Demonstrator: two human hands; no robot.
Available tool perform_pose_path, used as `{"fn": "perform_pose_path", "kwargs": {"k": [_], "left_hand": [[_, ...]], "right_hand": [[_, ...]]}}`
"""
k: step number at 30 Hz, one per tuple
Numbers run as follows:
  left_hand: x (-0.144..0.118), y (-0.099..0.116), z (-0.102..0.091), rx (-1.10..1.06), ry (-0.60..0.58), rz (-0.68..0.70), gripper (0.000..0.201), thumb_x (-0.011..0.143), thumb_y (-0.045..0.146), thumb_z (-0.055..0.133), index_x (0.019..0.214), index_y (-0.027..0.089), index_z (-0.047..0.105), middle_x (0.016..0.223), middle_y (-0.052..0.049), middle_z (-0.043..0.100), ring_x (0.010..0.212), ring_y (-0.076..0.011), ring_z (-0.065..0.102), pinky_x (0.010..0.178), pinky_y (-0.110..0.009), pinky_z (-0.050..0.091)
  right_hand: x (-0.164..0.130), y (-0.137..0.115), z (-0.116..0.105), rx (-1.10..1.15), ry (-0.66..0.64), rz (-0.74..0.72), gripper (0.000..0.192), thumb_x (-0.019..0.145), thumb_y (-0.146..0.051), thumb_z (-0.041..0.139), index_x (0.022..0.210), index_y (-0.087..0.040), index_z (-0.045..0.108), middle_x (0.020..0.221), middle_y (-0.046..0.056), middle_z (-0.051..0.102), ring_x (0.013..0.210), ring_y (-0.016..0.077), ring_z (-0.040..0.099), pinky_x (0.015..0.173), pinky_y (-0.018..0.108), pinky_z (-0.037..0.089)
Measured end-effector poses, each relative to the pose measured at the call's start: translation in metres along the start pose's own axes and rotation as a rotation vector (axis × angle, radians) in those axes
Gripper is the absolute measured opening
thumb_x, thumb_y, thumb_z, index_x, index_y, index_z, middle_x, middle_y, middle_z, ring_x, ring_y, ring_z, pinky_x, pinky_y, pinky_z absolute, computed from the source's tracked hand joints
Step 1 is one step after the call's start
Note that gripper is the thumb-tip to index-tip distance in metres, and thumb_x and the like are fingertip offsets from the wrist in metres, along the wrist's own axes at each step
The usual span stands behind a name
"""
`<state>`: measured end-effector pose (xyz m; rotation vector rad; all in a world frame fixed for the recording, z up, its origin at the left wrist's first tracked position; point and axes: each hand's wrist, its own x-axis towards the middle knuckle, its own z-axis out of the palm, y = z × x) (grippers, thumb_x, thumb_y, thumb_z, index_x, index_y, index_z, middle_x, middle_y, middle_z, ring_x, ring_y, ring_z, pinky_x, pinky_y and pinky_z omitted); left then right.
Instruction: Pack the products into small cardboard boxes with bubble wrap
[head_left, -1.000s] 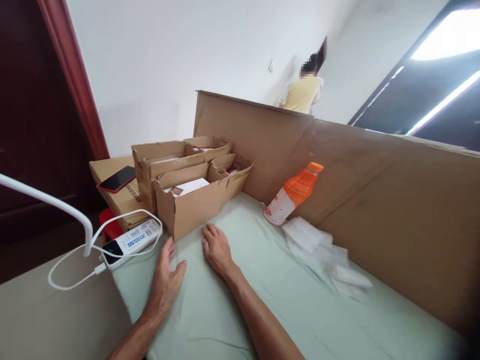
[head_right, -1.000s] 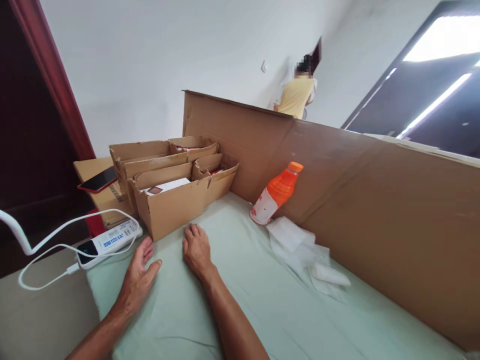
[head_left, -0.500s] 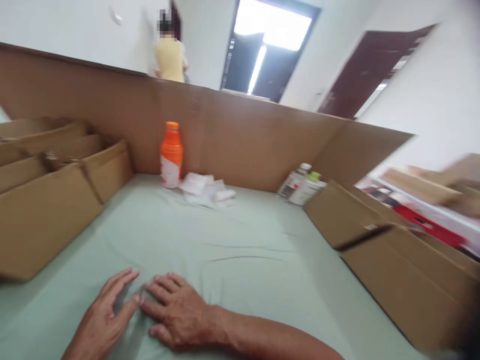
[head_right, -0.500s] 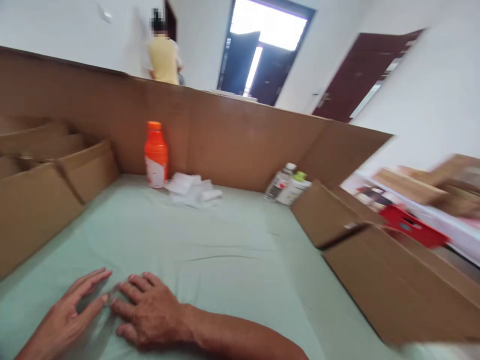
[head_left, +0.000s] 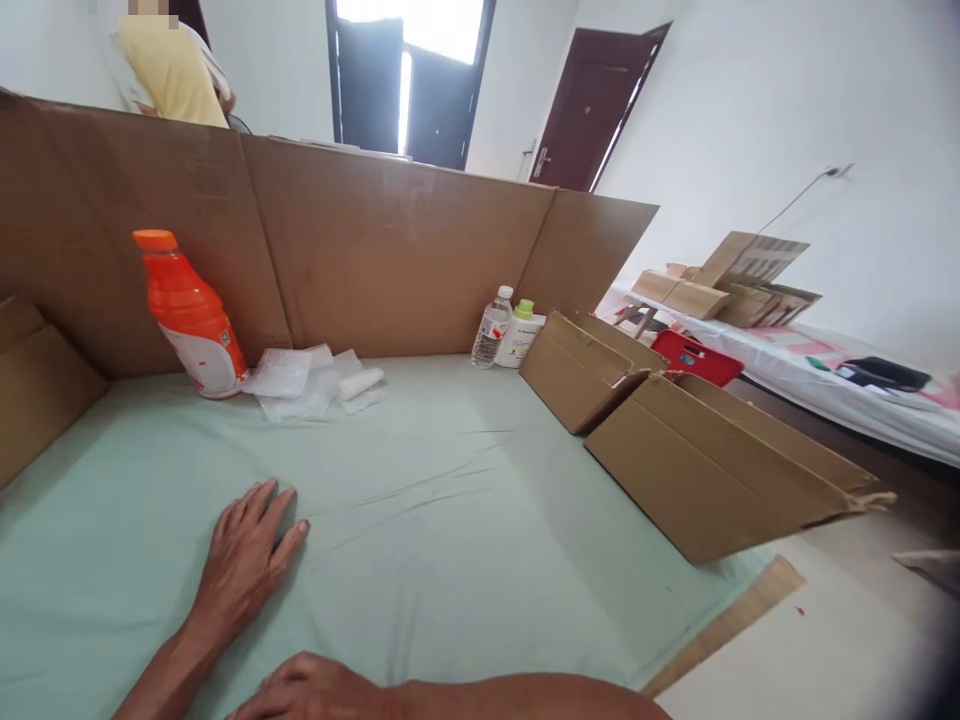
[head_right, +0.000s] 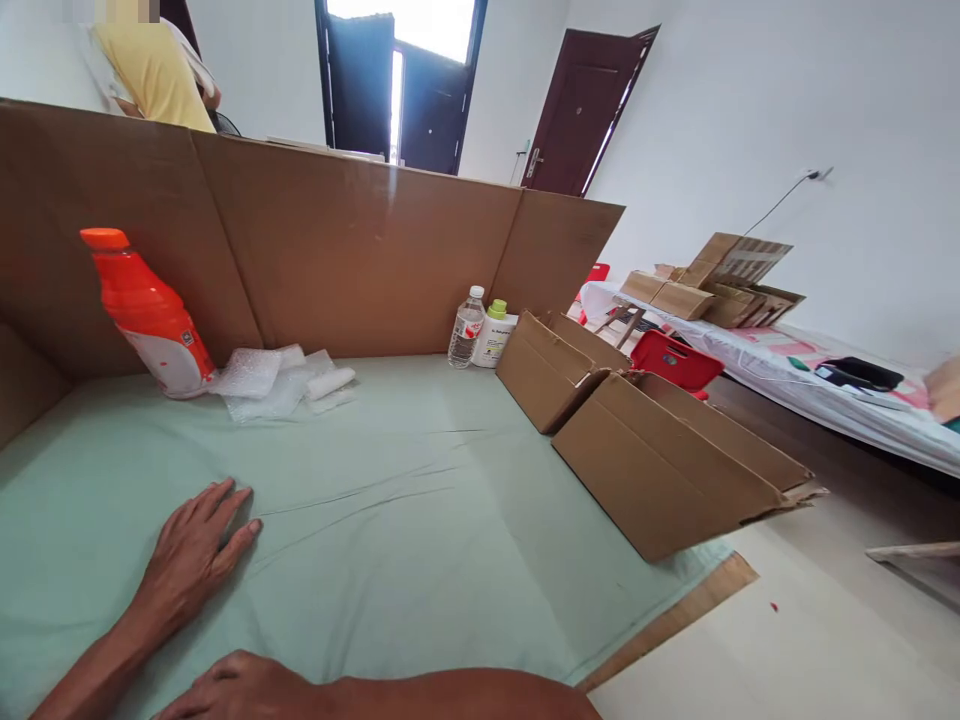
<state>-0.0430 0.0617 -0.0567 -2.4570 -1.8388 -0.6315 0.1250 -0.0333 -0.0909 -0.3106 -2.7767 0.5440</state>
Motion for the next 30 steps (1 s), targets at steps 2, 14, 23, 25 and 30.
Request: {"fn": "perform_pose_path", "kwargs": {"k": [2,14,23,25,30], "left_hand": [[-0.004,0.001,0.000,-0.015,-0.004,0.050,0.051,0.096,0.044,0.036,0.127,0.014,0.064,0.142,-0.020,0.057,0.135,-0.0365,0.049,0.111,-0.056,0.037],[-0.034,0.014,0.018,-0.056,0.044,0.391,0.048,0.089,0.041,0.060,0.135,0.029,0.061,0.147,-0.010,0.056,0.136,-0.0305,0.050,0.115,-0.050,0.036],[-0.025,-0.009,0.022,-0.313,0.147,0.417,0.038,0.090,0.048,0.057,0.118,0.027,0.071,0.132,-0.008,0.068,0.119,-0.0299,0.065,0.098,-0.046,0.054],[-0.024,-0.008,0.012,-0.407,0.138,0.314,0.034,0.090,0.048,0.057,0.111,0.027,0.073,0.125,-0.007,0.072,0.111,-0.0272,0.069,0.089,-0.039,0.059],[-0.022,0.000,-0.021,-0.534,0.067,-0.039,0.038,0.087,0.048,0.054,0.108,0.023,0.074,0.122,-0.008,0.072,0.108,-0.0262,0.069,0.057,-0.028,0.056]], "right_hand": [[0.002,0.003,0.002,0.118,0.003,0.046,0.023,0.105,-0.026,0.046,0.115,-0.016,0.064,0.129,0.004,0.070,0.122,0.0052,0.062,0.108,0.014,0.035],[-0.001,-0.011,-0.050,1.215,0.200,0.392,0.046,0.085,-0.056,0.068,0.099,-0.012,0.074,0.102,0.008,0.076,0.109,0.0200,0.070,0.093,0.024,0.053],[-0.050,-0.012,-0.130,0.200,0.469,0.604,0.015,0.087,-0.022,0.065,0.101,-0.022,0.072,0.110,0.002,0.076,0.107,0.0162,0.069,0.101,0.028,0.050],[-0.091,-0.015,-0.175,-0.242,0.583,0.798,0.019,0.086,-0.022,0.067,0.104,-0.024,0.070,0.113,0.003,0.076,0.107,0.0173,0.070,0.098,0.032,0.052],[-0.211,-0.029,-0.279,-0.749,0.761,1.094,0.043,0.088,-0.048,0.056,0.116,-0.016,0.065,0.129,0.026,0.063,0.128,0.0488,0.050,0.101,0.075,0.030]]}}
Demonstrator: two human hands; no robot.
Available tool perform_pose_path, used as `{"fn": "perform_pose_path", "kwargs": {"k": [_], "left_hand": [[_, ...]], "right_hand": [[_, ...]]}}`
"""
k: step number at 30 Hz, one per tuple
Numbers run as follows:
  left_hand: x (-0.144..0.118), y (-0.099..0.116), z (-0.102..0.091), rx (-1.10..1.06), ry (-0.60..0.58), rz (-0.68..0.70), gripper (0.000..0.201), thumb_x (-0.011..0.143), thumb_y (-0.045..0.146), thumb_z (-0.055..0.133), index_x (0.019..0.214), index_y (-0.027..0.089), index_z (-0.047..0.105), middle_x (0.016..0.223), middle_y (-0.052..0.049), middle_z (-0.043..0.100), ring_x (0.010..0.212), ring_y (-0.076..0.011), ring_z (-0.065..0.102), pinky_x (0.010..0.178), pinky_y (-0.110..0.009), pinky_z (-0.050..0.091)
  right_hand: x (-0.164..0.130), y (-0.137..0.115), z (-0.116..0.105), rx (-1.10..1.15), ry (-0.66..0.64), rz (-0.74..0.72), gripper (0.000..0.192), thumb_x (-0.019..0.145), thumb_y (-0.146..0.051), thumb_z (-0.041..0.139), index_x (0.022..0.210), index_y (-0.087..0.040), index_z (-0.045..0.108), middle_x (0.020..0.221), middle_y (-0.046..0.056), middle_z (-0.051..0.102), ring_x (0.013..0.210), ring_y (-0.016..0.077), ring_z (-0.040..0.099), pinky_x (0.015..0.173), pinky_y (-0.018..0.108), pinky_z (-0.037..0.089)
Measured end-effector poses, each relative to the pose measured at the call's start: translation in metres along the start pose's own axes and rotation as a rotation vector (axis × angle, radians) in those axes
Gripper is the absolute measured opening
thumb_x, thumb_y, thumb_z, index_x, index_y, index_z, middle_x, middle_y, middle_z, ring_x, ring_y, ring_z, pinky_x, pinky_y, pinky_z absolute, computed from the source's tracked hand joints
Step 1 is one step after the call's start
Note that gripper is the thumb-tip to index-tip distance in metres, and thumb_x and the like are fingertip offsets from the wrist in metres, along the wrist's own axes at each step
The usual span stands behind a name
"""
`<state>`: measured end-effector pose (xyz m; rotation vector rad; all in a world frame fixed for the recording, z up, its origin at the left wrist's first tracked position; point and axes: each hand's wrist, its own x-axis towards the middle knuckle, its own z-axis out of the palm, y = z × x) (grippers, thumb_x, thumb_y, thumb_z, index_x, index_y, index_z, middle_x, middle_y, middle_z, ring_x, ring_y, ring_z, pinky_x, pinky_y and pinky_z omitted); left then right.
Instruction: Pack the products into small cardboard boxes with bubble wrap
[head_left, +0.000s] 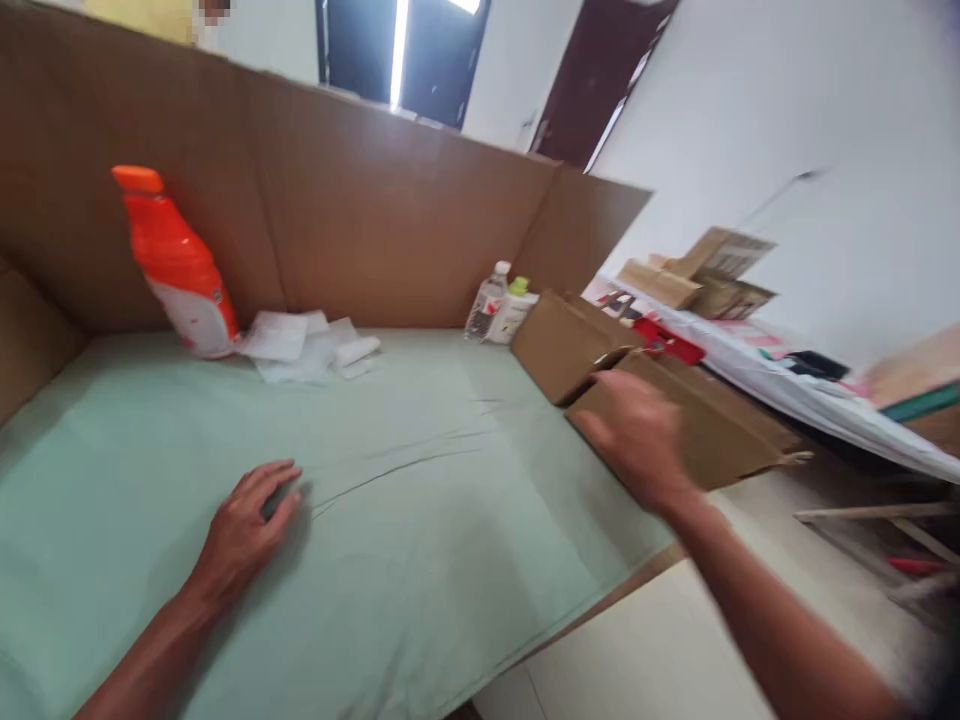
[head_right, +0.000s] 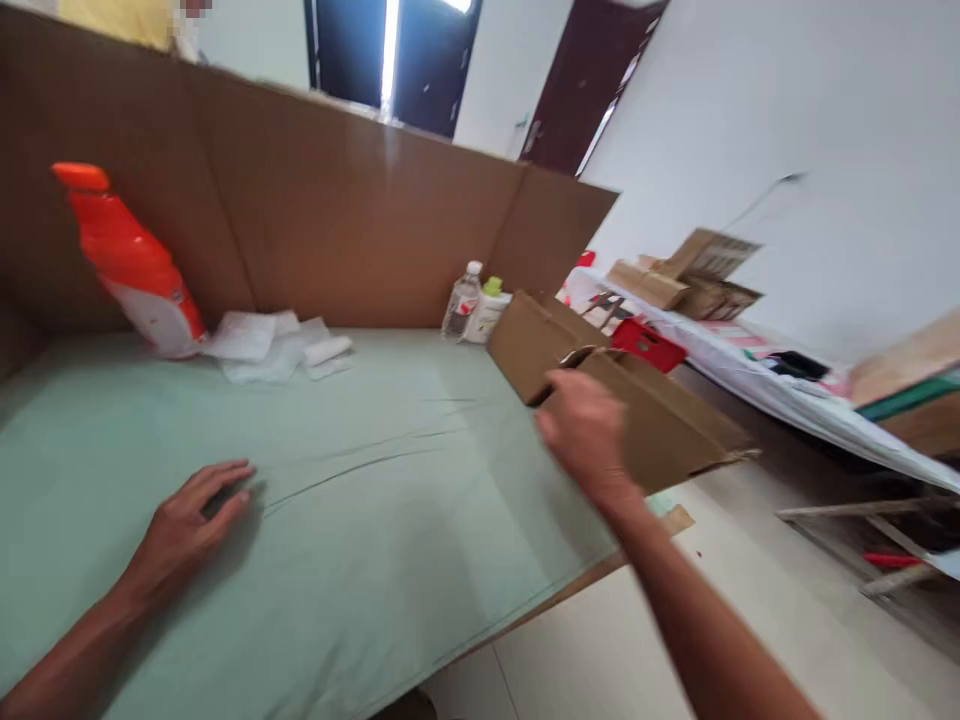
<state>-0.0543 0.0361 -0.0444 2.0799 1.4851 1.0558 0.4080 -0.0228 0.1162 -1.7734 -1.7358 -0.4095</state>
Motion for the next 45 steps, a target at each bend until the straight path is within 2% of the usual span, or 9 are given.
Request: {"fn": "perform_pose_path", "kwargs": {"k": [3,5,9,14,20,27,32,36,45], "left_hand": [[0.004,0.007,-0.007,-0.036,0.074,-0.122,0.039,0.086,0.046,0.052,0.105,0.020,0.073,0.124,-0.011,0.070,0.113,-0.0275,0.066,0.062,-0.030,0.056],[0.005,0.008,-0.009,-0.066,0.104,-0.164,0.039,0.085,0.046,0.052,0.103,0.019,0.074,0.122,-0.012,0.070,0.112,-0.0280,0.066,0.063,-0.030,0.056],[0.008,0.007,-0.009,-0.120,0.126,-0.196,0.039,0.082,0.047,0.053,0.099,0.020,0.075,0.119,-0.013,0.071,0.109,-0.0290,0.067,0.058,-0.030,0.055],[0.012,0.009,-0.017,-0.144,0.143,-0.228,0.039,0.079,0.047,0.054,0.099,0.020,0.075,0.120,-0.012,0.071,0.106,-0.0290,0.068,0.056,-0.029,0.053],[-0.002,0.035,-0.041,-0.184,0.069,-0.277,0.043,0.081,0.055,0.056,0.109,0.027,0.073,0.126,-0.007,0.069,0.112,-0.0286,0.065,0.061,-0.029,0.056],[-0.052,0.045,-0.077,-0.158,0.051,-0.215,0.054,0.085,0.053,0.060,0.135,0.032,0.059,0.139,-0.006,0.061,0.113,-0.0264,0.067,0.093,-0.040,0.058],[-0.080,0.018,-0.086,-0.150,0.047,-0.324,0.063,0.084,0.056,0.062,0.143,0.037,0.051,0.140,-0.006,0.062,0.120,-0.0314,0.065,0.094,-0.043,0.059],[-0.075,0.007,-0.065,-0.275,0.016,-0.345,0.073,0.079,0.053,0.068,0.146,0.031,0.048,0.138,-0.011,0.063,0.118,-0.0335,0.066,0.093,-0.046,0.059],[-0.027,0.023,-0.035,-0.355,0.131,-0.430,0.060,0.071,0.048,0.068,0.123,0.020,0.056,0.116,-0.012,0.071,0.106,-0.0323,0.070,0.090,-0.044,0.058]], "right_hand": [[0.014,0.076,-0.034,-0.380,0.123,0.127,0.055,0.088,-0.069,0.043,0.110,-0.025,0.068,0.120,0.024,0.065,0.122,0.0503,0.053,0.092,0.075,0.031],[0.020,0.118,-0.049,-0.534,-0.018,0.353,0.050,0.082,-0.074,0.052,0.078,-0.028,0.070,0.077,0.019,0.069,0.079,0.0382,0.068,0.067,0.059,0.042],[0.019,0.151,-0.064,-0.455,-0.205,0.437,0.038,0.075,-0.062,0.069,0.060,-0.027,0.065,0.053,0.010,0.061,0.039,0.0205,0.051,0.045,0.036,0.032],[-0.015,0.089,-0.062,-0.408,-0.110,0.184,0.030,0.082,-0.057,0.063,0.076,-0.029,0.071,0.060,0.011,0.069,0.043,0.0233,0.055,0.041,0.035,0.034],[-0.033,-0.067,-0.039,-0.169,0.018,-0.442,0.026,0.100,-0.035,0.047,0.087,-0.023,0.066,0.077,0.005,0.075,0.064,0.0210,0.066,0.065,0.036,0.048],[-0.016,-0.186,-0.005,0.380,-0.044,-0.668,0.013,0.094,-0.010,0.057,0.097,-0.020,0.066,0.088,0.003,0.074,0.079,0.0172,0.067,0.083,0.036,0.046],[-0.040,-0.146,0.029,0.634,0.077,-0.069,0.014,0.095,-0.029,0.059,0.102,-0.028,0.071,0.115,0.007,0.072,0.107,0.0253,0.067,0.092,0.042,0.053],[-0.080,-0.121,0.069,0.842,-0.345,0.426,0.038,0.090,-0.056,0.058,0.111,-0.028,0.073,0.109,0.008,0.075,0.097,0.0287,0.071,0.082,0.042,0.061],[-0.059,-0.164,0.124,1.012,-0.554,0.468,0.063,0.095,-0.071,0.036,0.123,-0.026,0.070,0.128,0.008,0.068,0.120,0.0314,0.059,0.102,0.047,0.051]]}}
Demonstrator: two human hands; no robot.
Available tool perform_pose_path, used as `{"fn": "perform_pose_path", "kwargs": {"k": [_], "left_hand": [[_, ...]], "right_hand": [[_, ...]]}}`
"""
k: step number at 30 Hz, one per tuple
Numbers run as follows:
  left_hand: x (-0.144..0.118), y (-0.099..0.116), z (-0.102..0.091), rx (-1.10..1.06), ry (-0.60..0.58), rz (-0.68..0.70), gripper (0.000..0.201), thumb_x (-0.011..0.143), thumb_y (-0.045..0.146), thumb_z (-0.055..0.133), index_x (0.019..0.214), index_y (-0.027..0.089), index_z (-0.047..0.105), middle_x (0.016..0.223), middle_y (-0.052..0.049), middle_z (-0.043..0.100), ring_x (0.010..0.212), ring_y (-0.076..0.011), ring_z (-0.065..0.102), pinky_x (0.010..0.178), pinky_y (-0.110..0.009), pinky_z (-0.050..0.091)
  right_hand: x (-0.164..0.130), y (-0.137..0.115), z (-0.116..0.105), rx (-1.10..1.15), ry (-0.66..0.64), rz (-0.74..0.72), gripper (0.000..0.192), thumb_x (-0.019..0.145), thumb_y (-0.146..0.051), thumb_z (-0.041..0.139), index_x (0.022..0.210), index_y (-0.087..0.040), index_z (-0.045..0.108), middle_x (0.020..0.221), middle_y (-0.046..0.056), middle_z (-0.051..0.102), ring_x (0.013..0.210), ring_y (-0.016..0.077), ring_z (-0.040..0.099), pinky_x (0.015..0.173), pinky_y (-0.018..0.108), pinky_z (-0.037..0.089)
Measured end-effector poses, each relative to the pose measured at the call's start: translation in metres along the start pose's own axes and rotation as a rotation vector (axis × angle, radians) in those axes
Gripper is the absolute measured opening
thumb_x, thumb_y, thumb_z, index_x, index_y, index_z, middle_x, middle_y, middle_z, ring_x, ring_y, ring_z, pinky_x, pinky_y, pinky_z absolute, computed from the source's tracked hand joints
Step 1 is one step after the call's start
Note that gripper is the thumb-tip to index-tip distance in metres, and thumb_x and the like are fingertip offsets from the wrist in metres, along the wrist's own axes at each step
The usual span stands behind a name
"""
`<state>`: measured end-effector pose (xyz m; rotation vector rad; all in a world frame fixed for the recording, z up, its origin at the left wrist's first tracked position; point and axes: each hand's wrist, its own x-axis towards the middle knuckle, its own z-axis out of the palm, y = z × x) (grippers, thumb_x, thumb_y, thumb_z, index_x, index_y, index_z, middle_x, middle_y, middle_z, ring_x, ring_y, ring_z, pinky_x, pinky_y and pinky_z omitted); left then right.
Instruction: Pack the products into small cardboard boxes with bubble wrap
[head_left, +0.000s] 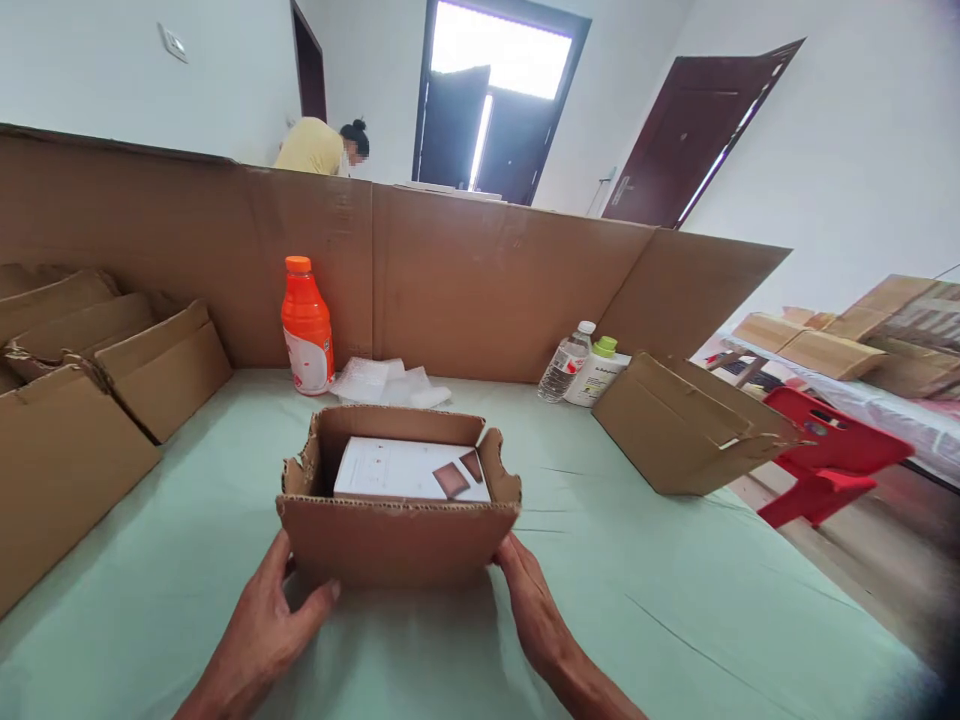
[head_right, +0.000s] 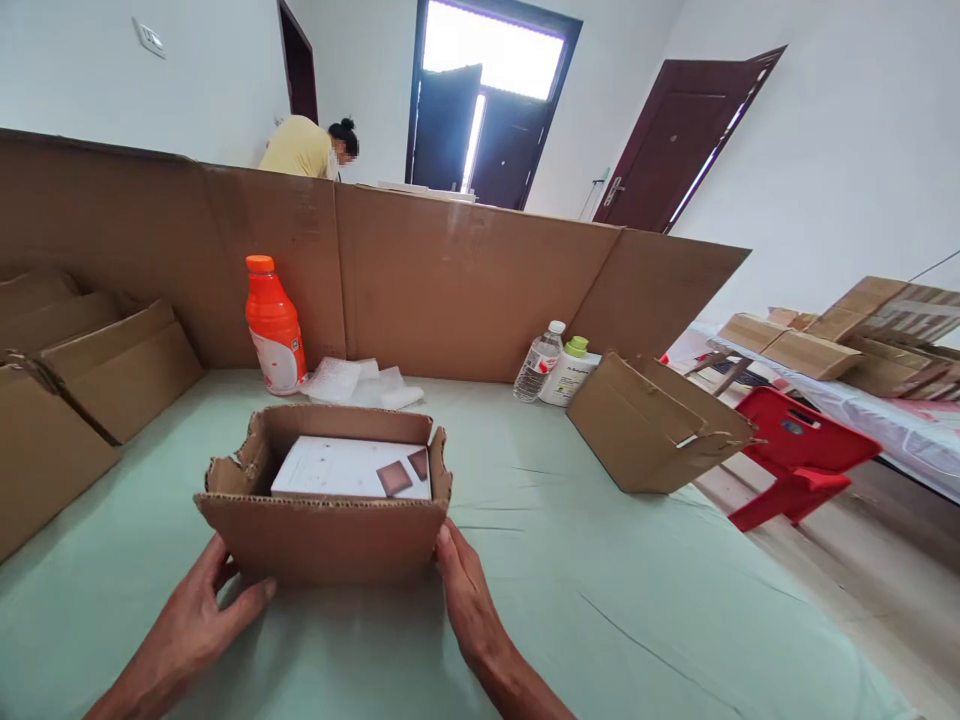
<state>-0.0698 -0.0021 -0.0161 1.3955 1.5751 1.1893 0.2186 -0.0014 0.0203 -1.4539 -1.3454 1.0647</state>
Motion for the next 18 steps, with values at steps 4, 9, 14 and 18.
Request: {"fn": "perform_pose_path", "kwargs": {"k": [4,9,14,18], "left_hand": [[0.026,-0.002,-0.005,0.066,0.121,-0.031,0.060,0.071,0.052,0.066,0.121,0.021,0.053,0.110,-0.010,0.071,0.100,-0.0307,0.070,0.084,-0.041,0.058],[0.035,-0.037,-0.005,0.051,0.209,-0.047,0.060,0.071,0.053,0.068,0.121,0.023,0.053,0.112,-0.009,0.070,0.101,-0.0299,0.070,0.084,-0.039,0.058],[0.028,-0.055,-0.004,0.091,0.230,-0.061,0.059,0.077,0.049,0.068,0.129,0.025,0.053,0.105,-0.006,0.072,0.103,-0.0300,0.069,0.084,-0.040,0.059],[0.027,-0.051,-0.007,0.128,0.242,-0.065,0.059,0.080,0.049,0.065,0.132,0.026,0.053,0.101,-0.005,0.073,0.103,-0.0295,0.070,0.084,-0.039,0.060]], "right_hand": [[0.048,-0.006,0.019,0.042,-0.126,-0.151,0.062,0.098,-0.068,0.032,0.121,-0.023,0.068,0.121,0.008,0.070,0.114,0.0266,0.061,0.104,0.043,0.047],[0.107,-0.002,0.006,-0.215,-0.211,-0.255,0.058,0.103,-0.050,0.023,0.102,-0.018,0.072,0.101,0.008,0.074,0.094,0.0227,0.067,0.085,0.036,0.053],[0.202,-0.021,0.006,-0.813,-0.146,-0.421,0.043,0.093,-0.023,0.048,0.134,-0.021,0.059,0.132,0.009,0.066,0.115,0.0263,0.060,0.096,0.038,0.047],[0.272,-0.034,0.034,-0.914,-0.173,-0.465,0.044,0.082,-0.013,0.062,0.126,-0.019,0.064,0.143,0.013,0.058,0.132,0.0336,0.048,0.105,0.046,0.039]]}}
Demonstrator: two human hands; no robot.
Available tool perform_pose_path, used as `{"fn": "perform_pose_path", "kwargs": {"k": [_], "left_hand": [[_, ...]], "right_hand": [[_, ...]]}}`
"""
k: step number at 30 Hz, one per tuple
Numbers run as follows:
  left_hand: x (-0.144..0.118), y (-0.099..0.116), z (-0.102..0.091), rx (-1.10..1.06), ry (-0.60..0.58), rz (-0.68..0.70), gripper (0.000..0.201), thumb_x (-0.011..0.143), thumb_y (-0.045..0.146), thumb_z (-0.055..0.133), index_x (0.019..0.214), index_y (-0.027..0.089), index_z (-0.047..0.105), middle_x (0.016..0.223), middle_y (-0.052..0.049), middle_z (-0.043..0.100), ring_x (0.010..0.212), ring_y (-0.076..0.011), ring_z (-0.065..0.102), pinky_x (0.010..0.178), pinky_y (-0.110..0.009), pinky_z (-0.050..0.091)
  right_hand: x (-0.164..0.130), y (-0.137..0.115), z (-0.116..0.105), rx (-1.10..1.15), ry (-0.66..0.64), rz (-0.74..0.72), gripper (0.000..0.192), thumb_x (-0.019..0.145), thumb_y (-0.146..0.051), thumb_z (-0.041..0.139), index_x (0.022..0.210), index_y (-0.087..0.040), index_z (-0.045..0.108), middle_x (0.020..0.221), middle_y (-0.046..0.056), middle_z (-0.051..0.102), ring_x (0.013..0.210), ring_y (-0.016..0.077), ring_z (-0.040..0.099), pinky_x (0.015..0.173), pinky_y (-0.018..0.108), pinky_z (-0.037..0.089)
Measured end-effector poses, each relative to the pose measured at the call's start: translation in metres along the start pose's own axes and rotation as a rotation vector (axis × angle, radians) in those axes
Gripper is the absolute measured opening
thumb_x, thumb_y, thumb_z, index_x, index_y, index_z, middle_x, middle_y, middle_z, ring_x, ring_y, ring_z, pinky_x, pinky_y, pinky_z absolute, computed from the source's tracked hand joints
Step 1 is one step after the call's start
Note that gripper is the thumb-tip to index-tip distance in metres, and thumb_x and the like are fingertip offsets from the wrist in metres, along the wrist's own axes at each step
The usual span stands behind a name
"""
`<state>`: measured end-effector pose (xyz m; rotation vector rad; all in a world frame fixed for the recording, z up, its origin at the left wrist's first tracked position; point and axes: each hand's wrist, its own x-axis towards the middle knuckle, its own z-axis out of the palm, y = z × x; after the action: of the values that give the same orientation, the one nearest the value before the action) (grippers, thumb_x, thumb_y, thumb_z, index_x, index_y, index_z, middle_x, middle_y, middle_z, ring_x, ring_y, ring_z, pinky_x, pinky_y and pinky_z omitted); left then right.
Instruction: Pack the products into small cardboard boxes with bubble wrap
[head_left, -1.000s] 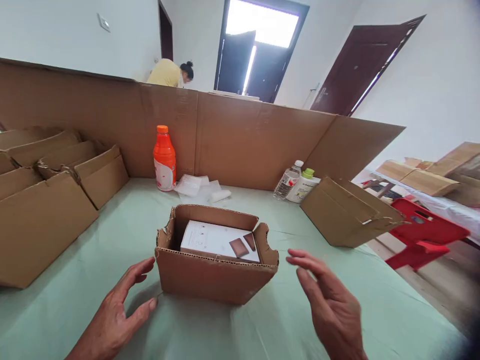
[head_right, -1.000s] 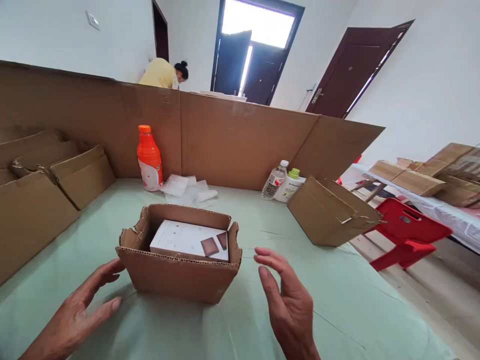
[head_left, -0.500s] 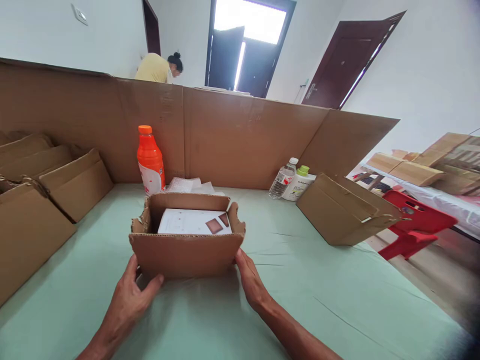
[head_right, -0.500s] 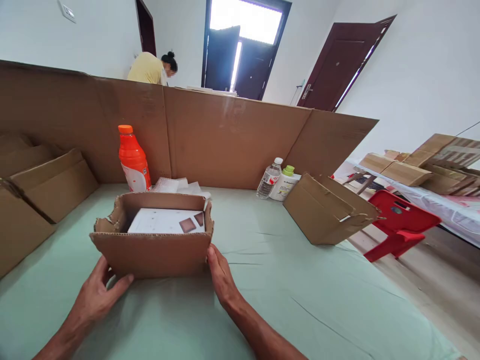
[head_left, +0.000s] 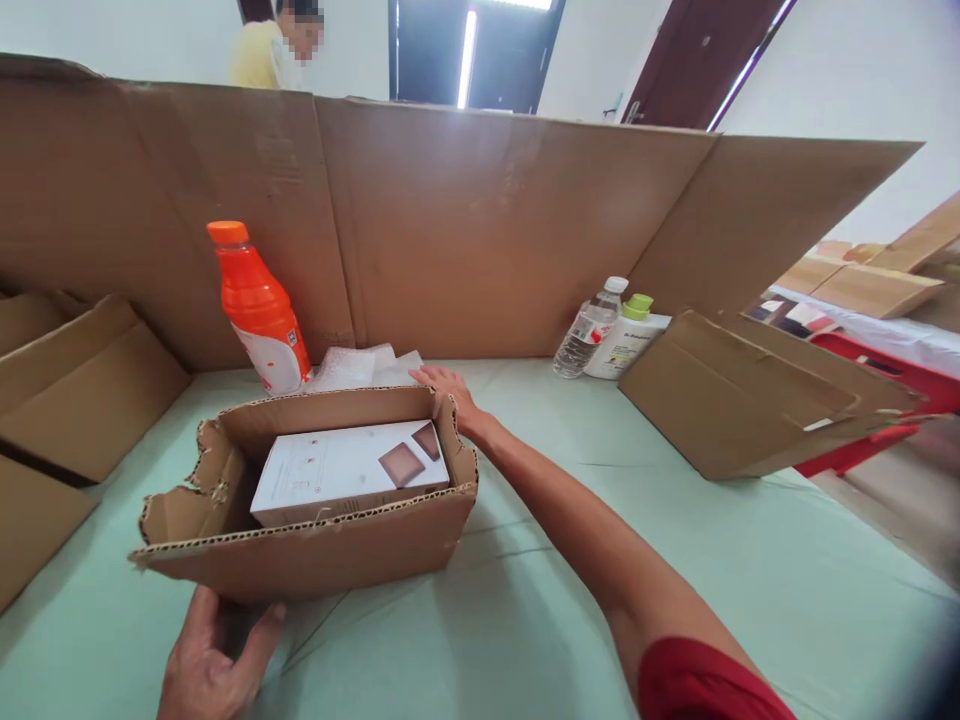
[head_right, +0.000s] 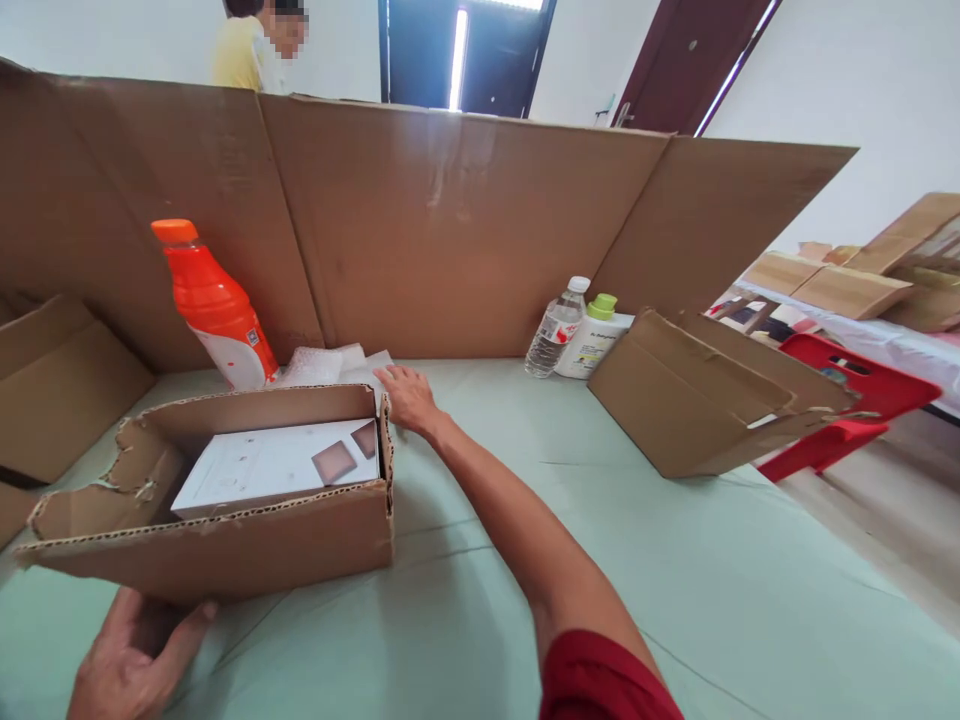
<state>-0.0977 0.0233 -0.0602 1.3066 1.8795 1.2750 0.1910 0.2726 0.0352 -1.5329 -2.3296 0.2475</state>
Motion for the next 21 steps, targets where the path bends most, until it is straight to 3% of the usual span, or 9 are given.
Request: {"fn": "perform_pose_path", "kwargs": {"k": [3,5,7,9,11,12,15,18,21], "left_hand": [[0.001,0.003,-0.002,-0.011,-0.019,0.009,0.059,0.079,0.047,0.066,0.133,0.024,0.053,0.099,-0.005,0.073,0.099,-0.0289,0.070,0.081,-0.038,0.060],[0.003,0.004,-0.003,-0.017,-0.027,0.017,0.058,0.078,0.046,0.067,0.130,0.023,0.055,0.100,-0.005,0.073,0.096,-0.0281,0.070,0.079,-0.036,0.060],[0.004,0.005,-0.003,-0.013,-0.027,0.025,0.054,0.077,0.047,0.068,0.125,0.023,0.056,0.098,-0.004,0.072,0.092,-0.0266,0.070,0.076,-0.035,0.059],[0.006,0.007,-0.003,-0.009,-0.034,0.035,0.049,0.077,0.047,0.067,0.119,0.023,0.057,0.096,-0.004,0.070,0.088,-0.0253,0.069,0.073,-0.033,0.057],[0.007,0.011,-0.005,-0.002,-0.046,0.047,0.045,0.078,0.048,0.065,0.114,0.023,0.057,0.095,-0.004,0.069,0.086,-0.0247,0.068,0.071,-0.032,0.056],[0.007,0.015,-0.007,0.009,-0.050,0.059,0.043,0.079,0.049,0.063,0.112,0.023,0.057,0.096,-0.004,0.068,0.086,-0.0246,0.068,0.070,-0.032,0.055],[0.010,0.028,-0.014,0.093,-0.024,0.144,0.040,0.076,0.051,0.060,0.105,0.023,0.057,0.100,-0.005,0.064,0.081,-0.0236,0.065,0.067,-0.033,0.053],[0.012,0.038,-0.023,0.174,0.015,0.211,0.038,0.073,0.051,0.058,0.099,0.023,0.060,0.092,-0.004,0.062,0.070,-0.0213,0.061,0.066,-0.035,0.052],[0.015,0.040,-0.029,0.149,-0.017,0.162,0.044,0.071,0.055,0.059,0.100,0.022,0.062,0.075,0.000,0.063,0.063,-0.0215,0.062,0.065,-0.035,0.052]], "right_hand": [[0.011,0.001,-0.004,-0.073,0.017,-0.010,0.026,0.082,-0.009,0.060,0.105,-0.016,0.071,0.134,0.013,0.064,0.134,0.0318,0.047,0.106,0.044,0.037],[-0.011,0.005,-0.013,-0.128,0.082,0.001,0.029,0.086,-0.006,0.050,0.109,-0.013,0.068,0.141,0.014,0.058,0.139,0.0297,0.041,0.109,0.045,0.032],[-0.055,0.010,-0.026,-0.186,0.137,0.018,0.033,0.086,-0.002,0.046,0.112,-0.011,0.065,0.147,0.016,0.052,0.142,0.0300,0.037,0.111,0.048,0.029],[-0.113,0.014,-0.037,-0.228,0.126,0.008,0.026,0.082,-0.005,0.054,0.103,-0.014,0.066,0.142,0.017,0.057,0.137,0.0331,0.043,0.108,0.051,0.032],[-0.176,0.014,-0.047,-0.218,0.056,-0.078,0.019,0.080,-0.018,0.068,0.099,-0.019,0.068,0.133,0.016,0.064,0.128,0.0351,0.052,0.104,0.054,0.037],[-0.204,0.012,-0.051,-0.179,0.049,-0.116,0.025,0.081,-0.028,0.071,0.104,-0.021,0.067,0.136,0.015,0.063,0.126,0.0349,0.055,0.103,0.054,0.039],[-0.263,-0.005,-0.058,-0.010,0.194,-0.066,0.031,0.090,-0.040,0.063,0.117,-0.026,0.064,0.142,0.013,0.058,0.127,0.0316,0.055,0.103,0.053,0.042],[-0.271,-0.031,-0.055,0.208,0.273,0.082,0.029,0.093,-0.038,0.058,0.119,-0.026,0.063,0.138,0.011,0.061,0.127,0.0291,0.057,0.103,0.050,0.045],[-0.244,-0.059,-0.042,0.462,0.139,0.200,0.045,0.088,-0.037,0.060,0.132,-0.025,0.056,0.137,0.012,0.062,0.119,0.0283,0.061,0.090,0.044,0.054]]}}
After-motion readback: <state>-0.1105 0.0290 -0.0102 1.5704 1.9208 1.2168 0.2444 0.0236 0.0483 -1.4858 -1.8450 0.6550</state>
